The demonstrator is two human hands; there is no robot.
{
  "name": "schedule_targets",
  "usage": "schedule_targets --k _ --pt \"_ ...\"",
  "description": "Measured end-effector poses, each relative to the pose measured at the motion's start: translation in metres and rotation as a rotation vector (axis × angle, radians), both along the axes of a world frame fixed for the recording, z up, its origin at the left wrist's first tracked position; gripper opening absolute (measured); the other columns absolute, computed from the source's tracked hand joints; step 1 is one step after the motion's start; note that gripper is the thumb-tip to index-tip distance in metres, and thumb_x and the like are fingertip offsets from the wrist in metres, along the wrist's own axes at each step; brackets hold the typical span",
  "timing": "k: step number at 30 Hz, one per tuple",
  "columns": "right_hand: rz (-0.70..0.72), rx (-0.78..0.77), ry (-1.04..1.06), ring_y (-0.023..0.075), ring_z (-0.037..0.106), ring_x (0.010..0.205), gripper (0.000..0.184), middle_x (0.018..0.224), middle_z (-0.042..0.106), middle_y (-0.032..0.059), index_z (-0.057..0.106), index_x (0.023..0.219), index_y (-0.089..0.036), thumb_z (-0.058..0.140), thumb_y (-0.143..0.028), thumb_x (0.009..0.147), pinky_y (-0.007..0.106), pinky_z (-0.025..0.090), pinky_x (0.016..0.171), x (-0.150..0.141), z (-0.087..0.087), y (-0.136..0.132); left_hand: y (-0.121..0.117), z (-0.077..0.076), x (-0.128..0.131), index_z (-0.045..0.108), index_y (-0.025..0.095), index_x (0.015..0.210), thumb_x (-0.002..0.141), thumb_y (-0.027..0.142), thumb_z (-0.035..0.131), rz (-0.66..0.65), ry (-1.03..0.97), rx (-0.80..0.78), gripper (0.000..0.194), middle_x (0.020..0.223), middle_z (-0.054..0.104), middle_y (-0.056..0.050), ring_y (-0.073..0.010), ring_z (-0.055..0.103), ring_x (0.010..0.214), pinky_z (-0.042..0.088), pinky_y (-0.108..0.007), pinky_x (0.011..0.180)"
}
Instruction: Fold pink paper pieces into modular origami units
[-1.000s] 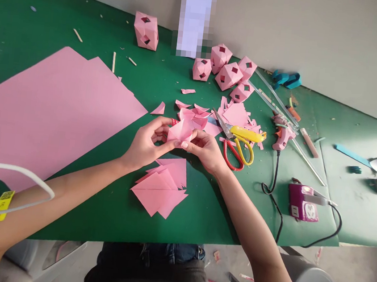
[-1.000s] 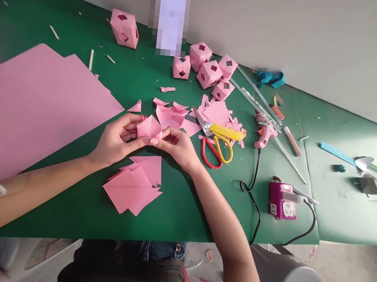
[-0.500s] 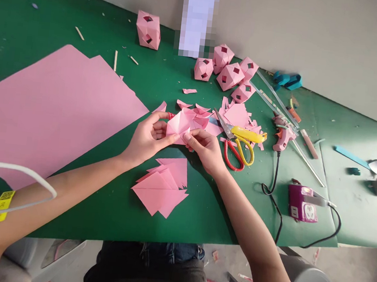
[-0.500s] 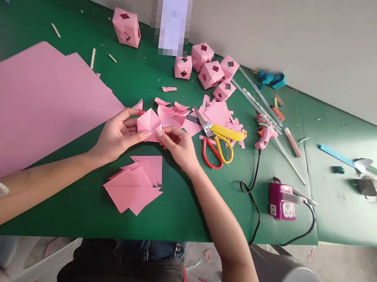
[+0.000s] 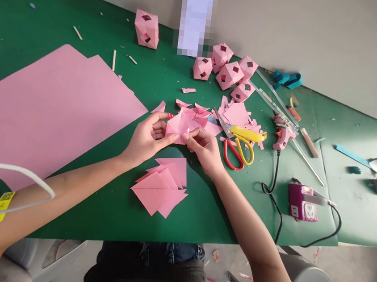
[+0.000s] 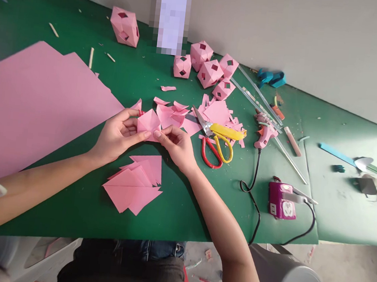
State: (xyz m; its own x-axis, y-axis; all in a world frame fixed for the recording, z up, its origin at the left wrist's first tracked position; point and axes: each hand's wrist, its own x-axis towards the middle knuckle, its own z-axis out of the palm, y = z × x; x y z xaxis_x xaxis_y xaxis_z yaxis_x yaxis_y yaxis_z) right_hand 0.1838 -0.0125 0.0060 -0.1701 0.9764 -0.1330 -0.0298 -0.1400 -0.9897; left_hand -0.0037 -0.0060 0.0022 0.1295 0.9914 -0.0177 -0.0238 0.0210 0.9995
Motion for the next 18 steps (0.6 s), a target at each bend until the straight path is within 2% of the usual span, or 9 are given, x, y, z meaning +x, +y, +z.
schedule_targets --k 9,18 --pt "-0.018 0.002 0.02 0.0092 0.047 0.057 0.042 0.067 0.059 -0.0041 0.067 0.085 -0.02 0.082 -0.058 0.08 0.026 0.036 0.055 -0.0001 0.0004 -0.0009 -0.0021 0.0041 0.0007 0.062 0.018 0.116 0.07 0.025 0.086 0.016 0.031 -0.009 0.052 0.076 0.069 0.003 -0.0148 0.07 0.074 0.062 -0.029 0.078" --pt "-0.029 0.0 -0.002 0.0104 0.047 0.058 0.045 0.066 0.058 -0.0038 0.067 0.085 -0.021 0.082 -0.062 0.079 0.026 0.038 0.056 -0.0006 0.001 -0.0012 -0.0028 0.0024 0.0006 0.062 0.019 0.115 0.072 0.027 0.085 0.002 0.059 0.007 0.05 0.078 0.068 0.002 -0.0163 0.07 0.077 0.061 -0.031 0.081"
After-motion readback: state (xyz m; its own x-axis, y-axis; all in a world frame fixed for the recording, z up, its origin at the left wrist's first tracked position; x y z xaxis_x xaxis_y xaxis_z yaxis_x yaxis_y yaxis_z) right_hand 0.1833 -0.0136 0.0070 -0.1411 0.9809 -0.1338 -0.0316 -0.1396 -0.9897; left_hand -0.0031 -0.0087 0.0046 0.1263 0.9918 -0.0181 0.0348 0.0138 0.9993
